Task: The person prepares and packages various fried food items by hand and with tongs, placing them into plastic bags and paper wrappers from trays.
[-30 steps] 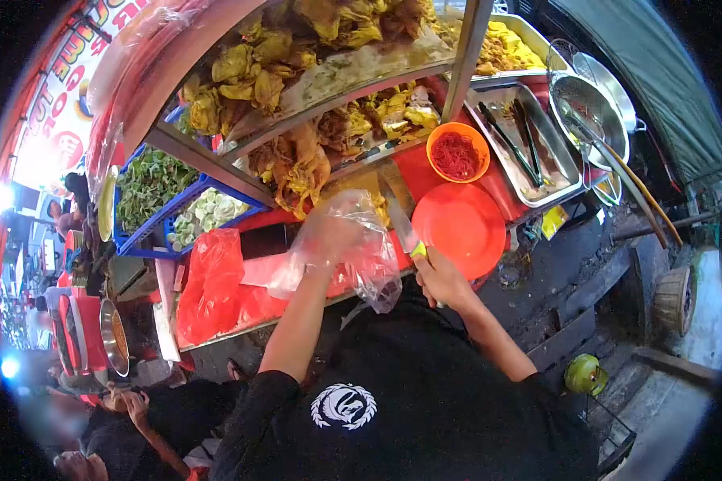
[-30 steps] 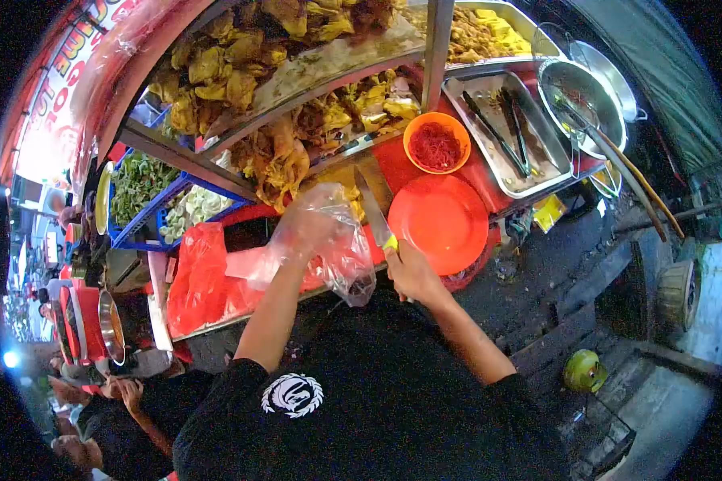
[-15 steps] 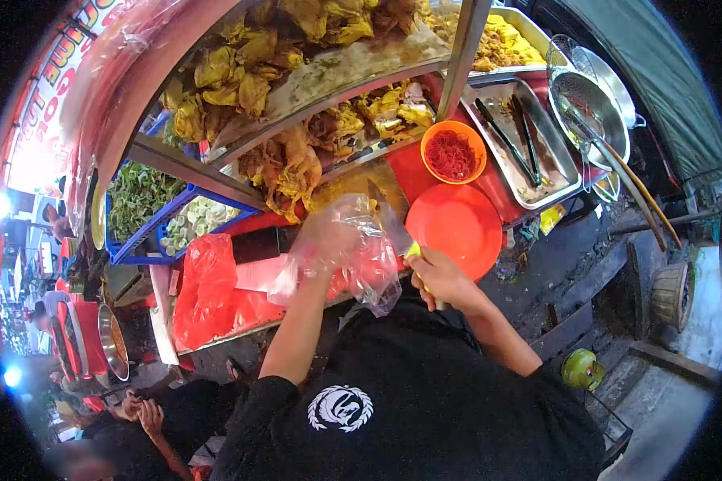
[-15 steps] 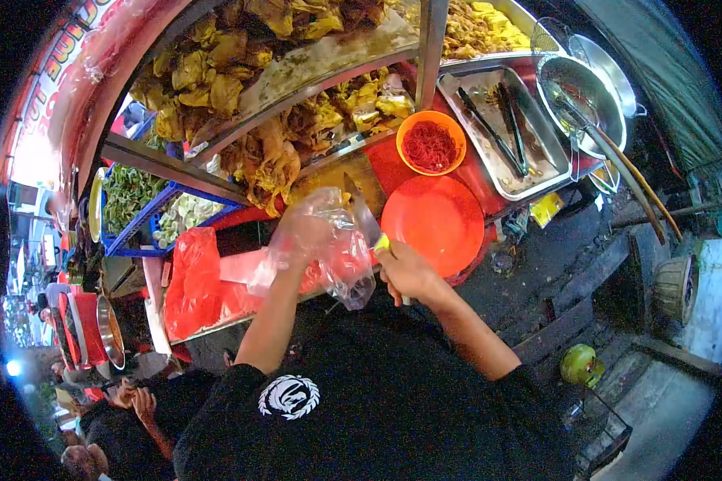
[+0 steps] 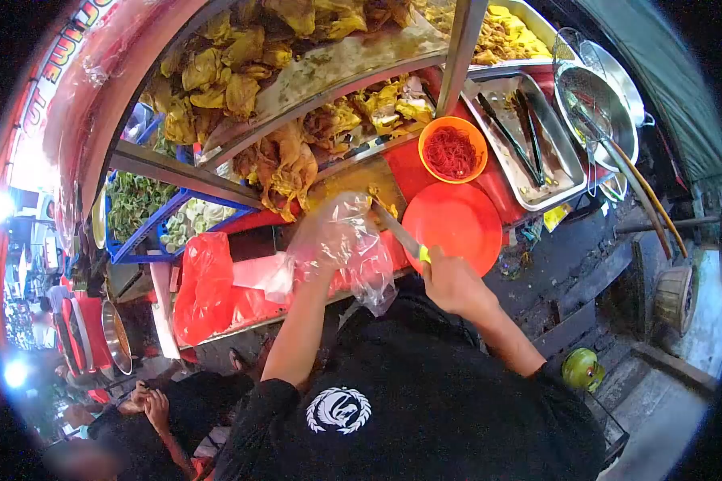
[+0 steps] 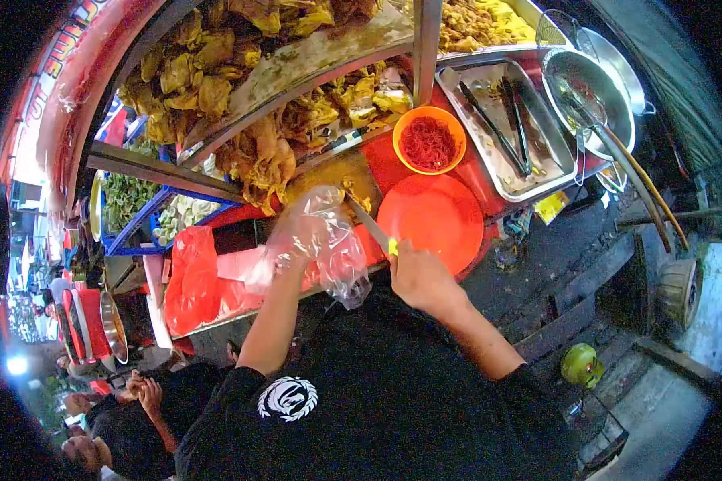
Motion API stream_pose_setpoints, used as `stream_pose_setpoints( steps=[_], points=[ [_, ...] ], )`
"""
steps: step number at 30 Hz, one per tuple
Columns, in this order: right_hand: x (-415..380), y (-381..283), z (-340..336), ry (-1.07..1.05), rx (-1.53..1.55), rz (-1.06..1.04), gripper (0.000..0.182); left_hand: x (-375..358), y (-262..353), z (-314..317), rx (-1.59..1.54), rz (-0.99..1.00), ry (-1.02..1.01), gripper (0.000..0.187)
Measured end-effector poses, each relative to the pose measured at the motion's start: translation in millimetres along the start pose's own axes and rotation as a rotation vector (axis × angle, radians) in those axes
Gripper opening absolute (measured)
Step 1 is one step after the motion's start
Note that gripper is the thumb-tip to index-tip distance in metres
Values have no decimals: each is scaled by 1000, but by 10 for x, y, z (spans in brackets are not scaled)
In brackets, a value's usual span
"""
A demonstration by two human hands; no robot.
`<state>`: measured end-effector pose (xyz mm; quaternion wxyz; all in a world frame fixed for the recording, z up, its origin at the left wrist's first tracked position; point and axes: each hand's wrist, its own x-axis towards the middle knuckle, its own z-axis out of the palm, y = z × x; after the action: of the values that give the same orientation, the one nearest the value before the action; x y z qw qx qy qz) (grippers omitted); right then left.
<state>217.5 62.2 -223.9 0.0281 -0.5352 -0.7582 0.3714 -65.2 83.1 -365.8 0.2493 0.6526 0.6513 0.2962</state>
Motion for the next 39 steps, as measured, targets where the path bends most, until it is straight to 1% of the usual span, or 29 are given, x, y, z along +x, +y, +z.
stream_pose_setpoints(
  steps=[1,2,3,5,6,8,9,10,12,13,15,16,17,19,20,21,23,24,26,27,29,31,33,37,39],
  points=[
    [-32,-24,-4,-14,-41,39,34,16,1,0,-4,1,2,37],
    [-5,38,120,70,-64,-20,26,28,11,11,-10,-1,1,37],
    [56,81,212,70,-63,-18,26,57,17,24,-12,1,-1,37],
    [223,94,366,264,-190,-210,28,90,24,15,-20,-1,-4,37],
    [376,83,450,216,-67,-149,30,98,24,20,-24,-3,-8,36],
    [724,264,780,190,-99,-166,30,116,44,45,-30,-2,-5,36],
    [800,244,789,167,-132,-182,30,122,53,62,-33,-5,-2,36],
    [733,289,776,169,-133,-186,30,119,64,88,-31,-9,0,36],
    [386,199,544,100,-19,-264,29,92,59,119,-35,-18,8,36],
    [302,210,555,103,-22,-267,29,111,81,137,-38,-19,12,36],
    [187,252,561,37,139,-42,33,128,94,132,-49,-25,18,36],
    [353,389,768,12,35,-154,31,132,89,110,-55,-23,13,36],
    [549,410,877,10,32,-152,31,138,86,93,-55,-25,7,36],
    [873,348,983,77,-496,-573,28,155,83,108,-65,-28,6,36],
    [842,331,978,80,-501,-586,28,164,88,102,-68,-30,8,36],
    [738,287,1001,239,-511,-597,26,187,84,105,-71,-30,9,36],
    [473,373,1086,255,-344,-468,25,196,85,102,-78,-37,14,36],
    [287,563,1096,107,-175,-333,26,196,92,99,-81,-41,15,36],
    [-125,726,879,150,-531,-534,29,138,108,79,-93,-57,19,36],
    [-193,649,722,144,-535,-541,29,104,119,79,-98,-62,19,36],
    [-299,502,477,148,89,-183,29,28,167,73,-99,-72,13,36],
    [-253,434,451,167,111,-148,26,38,225,103,-105,-61,5,36],
    [-158,373,421,162,94,-60,25,100,280,138,-111,-48,-3,36],
    [-116,333,407,165,122,-10,26,376,375,236,-115,-26,-14,35],
    [-151,289,356,201,35,22,23,536,400,287,-115,-23,-21,35]
  ],
)
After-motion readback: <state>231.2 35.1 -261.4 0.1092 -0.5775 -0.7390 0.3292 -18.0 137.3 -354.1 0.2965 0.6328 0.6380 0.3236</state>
